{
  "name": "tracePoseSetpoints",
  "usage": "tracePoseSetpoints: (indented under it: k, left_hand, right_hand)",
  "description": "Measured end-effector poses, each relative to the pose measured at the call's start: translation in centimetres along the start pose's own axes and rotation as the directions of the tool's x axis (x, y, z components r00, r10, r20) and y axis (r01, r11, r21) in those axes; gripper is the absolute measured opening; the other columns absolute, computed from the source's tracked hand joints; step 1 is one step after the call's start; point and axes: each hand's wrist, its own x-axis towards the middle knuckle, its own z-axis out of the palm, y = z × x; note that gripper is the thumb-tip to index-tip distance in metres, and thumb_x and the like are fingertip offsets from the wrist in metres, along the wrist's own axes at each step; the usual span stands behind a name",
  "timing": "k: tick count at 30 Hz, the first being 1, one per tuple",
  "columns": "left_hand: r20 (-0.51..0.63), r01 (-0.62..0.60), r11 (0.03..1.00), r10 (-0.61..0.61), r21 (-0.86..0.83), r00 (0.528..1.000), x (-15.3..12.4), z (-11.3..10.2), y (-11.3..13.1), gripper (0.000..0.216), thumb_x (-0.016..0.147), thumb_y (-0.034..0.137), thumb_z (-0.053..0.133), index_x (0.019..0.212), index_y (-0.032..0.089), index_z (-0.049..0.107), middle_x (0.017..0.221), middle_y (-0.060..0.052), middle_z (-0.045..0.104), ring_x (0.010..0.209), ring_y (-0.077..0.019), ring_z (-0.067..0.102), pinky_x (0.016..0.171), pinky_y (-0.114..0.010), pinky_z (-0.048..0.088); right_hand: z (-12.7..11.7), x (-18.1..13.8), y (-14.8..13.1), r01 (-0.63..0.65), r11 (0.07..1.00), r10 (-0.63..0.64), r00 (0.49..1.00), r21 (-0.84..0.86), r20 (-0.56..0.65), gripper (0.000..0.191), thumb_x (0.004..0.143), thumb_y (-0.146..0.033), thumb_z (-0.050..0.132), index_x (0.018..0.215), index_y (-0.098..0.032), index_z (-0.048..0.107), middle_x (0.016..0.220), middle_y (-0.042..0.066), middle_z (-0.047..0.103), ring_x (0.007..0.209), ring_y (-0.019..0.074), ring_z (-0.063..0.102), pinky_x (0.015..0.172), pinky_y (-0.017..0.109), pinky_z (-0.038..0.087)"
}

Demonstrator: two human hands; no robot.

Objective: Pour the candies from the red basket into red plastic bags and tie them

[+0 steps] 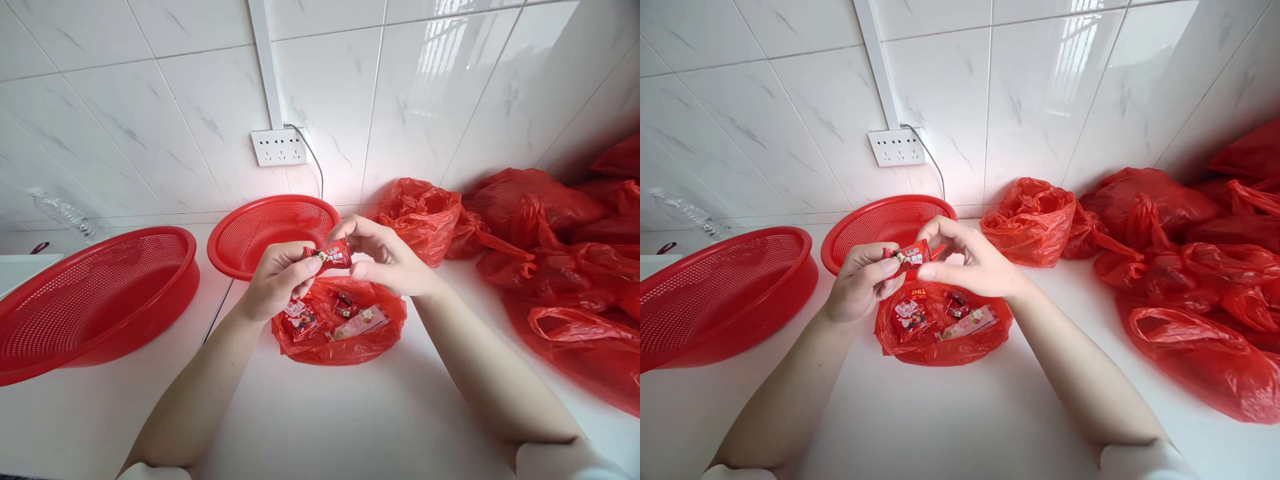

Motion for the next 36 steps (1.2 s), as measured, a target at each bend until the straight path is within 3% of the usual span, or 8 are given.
tracePoseSetpoints:
  k: [3,5,10,17,20,27,31,36]
  left_hand:
    - [-0.005,-0.022,1.000,0.022,0.005,1.000,0.0,0.2,-0.2,0.033,0.090,0.028,0.055,0.059,0.018,0.048,0.050,0.004,0.045,0.042,-0.0071,0.038,0.042,-0.023,0.030]
    - [-0.014,-0.063,0.997,0.063,-0.046,0.998,0.0,0.8,-0.6,0.032,0.093,0.030,0.051,0.063,0.018,0.050,0.049,0.005,0.047,0.039,-0.0070,0.039,0.041,-0.023,0.031]
    - [-0.173,-0.200,0.965,0.171,-0.169,0.970,0.2,2.6,-1.4,0.034,0.097,0.030,0.043,0.064,0.020,0.045,0.043,0.005,0.046,0.045,-0.0112,0.051,0.052,-0.026,0.044]
    - [-0.246,-0.162,0.963,0.106,-0.217,0.963,0.4,3.3,-2.3,0.035,0.095,0.036,0.039,0.063,0.021,0.042,0.039,0.006,0.046,0.042,-0.0126,0.051,0.055,-0.028,0.050]
    - [-0.206,-0.173,0.952,0.122,-0.252,0.971,0.2,2.7,-2.5,0.033,0.095,0.034,0.042,0.065,0.021,0.040,0.041,0.006,0.051,0.038,-0.0111,0.050,0.054,-0.027,0.050]
    - [0.063,-0.234,0.938,0.257,-0.257,0.964,-0.1,1.2,-1.8,0.030,0.098,0.028,0.041,0.070,0.019,0.045,0.054,0.002,0.063,0.043,-0.0118,0.057,0.057,-0.029,0.052]
    - [0.100,-0.285,0.929,0.315,-0.237,0.944,-0.1,1.0,-1.7,0.029,0.100,0.026,0.040,0.076,0.018,0.053,0.055,0.002,0.063,0.046,-0.0117,0.059,0.058,-0.029,0.052]
    - [0.092,-0.263,0.931,0.294,-0.254,0.951,0.0,0.8,-1.9,0.027,0.099,0.025,0.043,0.076,0.017,0.055,0.057,0.002,0.063,0.042,-0.0089,0.056,0.052,-0.026,0.048]
  right_hand:
    - [0.5,-0.1,0.2,-0.112,0.991,0.108,0.993,0.079,0.050,0.039,0.095,-0.049,0.053,0.076,-0.016,0.061,0.073,0.001,0.063,0.071,0.0137,0.062,0.074,0.029,0.052]
    - [1.3,-0.1,0.7,-0.126,0.979,0.119,0.991,0.157,0.057,0.040,0.096,-0.045,0.053,0.068,-0.016,0.058,0.066,0.001,0.062,0.065,0.0128,0.061,0.069,0.028,0.052]
    - [2.8,0.3,1.6,-0.052,0.942,0.046,0.999,0.333,0.027,0.038,0.097,-0.040,0.054,0.067,-0.016,0.056,0.069,0.002,0.065,0.063,0.0123,0.061,0.065,0.026,0.051]
    - [3.1,0.2,1.9,-0.083,0.915,0.075,0.997,0.394,0.033,0.038,0.098,-0.040,0.049,0.069,-0.017,0.053,0.068,0.002,0.062,0.063,0.0133,0.061,0.063,0.026,0.049]
    - [3.0,0.0,1.6,-0.071,0.939,0.063,0.997,0.338,0.033,0.037,0.099,-0.038,0.047,0.070,-0.017,0.055,0.070,0.003,0.064,0.067,0.0144,0.060,0.066,0.027,0.049]
    - [2.7,-0.5,-0.3,-0.015,0.982,-0.011,0.990,0.189,0.139,0.033,0.102,-0.029,0.041,0.080,-0.015,0.062,0.075,0.005,0.069,0.071,0.0135,0.057,0.072,0.027,0.047]
    - [2.6,-0.5,-0.7,0.009,0.991,-0.031,0.985,0.132,0.167,0.034,0.102,-0.028,0.040,0.080,-0.015,0.062,0.079,0.005,0.070,0.073,0.0129,0.056,0.075,0.026,0.047]
    - [2.7,-0.5,-0.6,0.005,0.997,-0.018,0.987,0.080,0.161,0.036,0.103,-0.028,0.038,0.081,-0.016,0.063,0.079,0.005,0.070,0.073,0.0134,0.056,0.074,0.027,0.048]
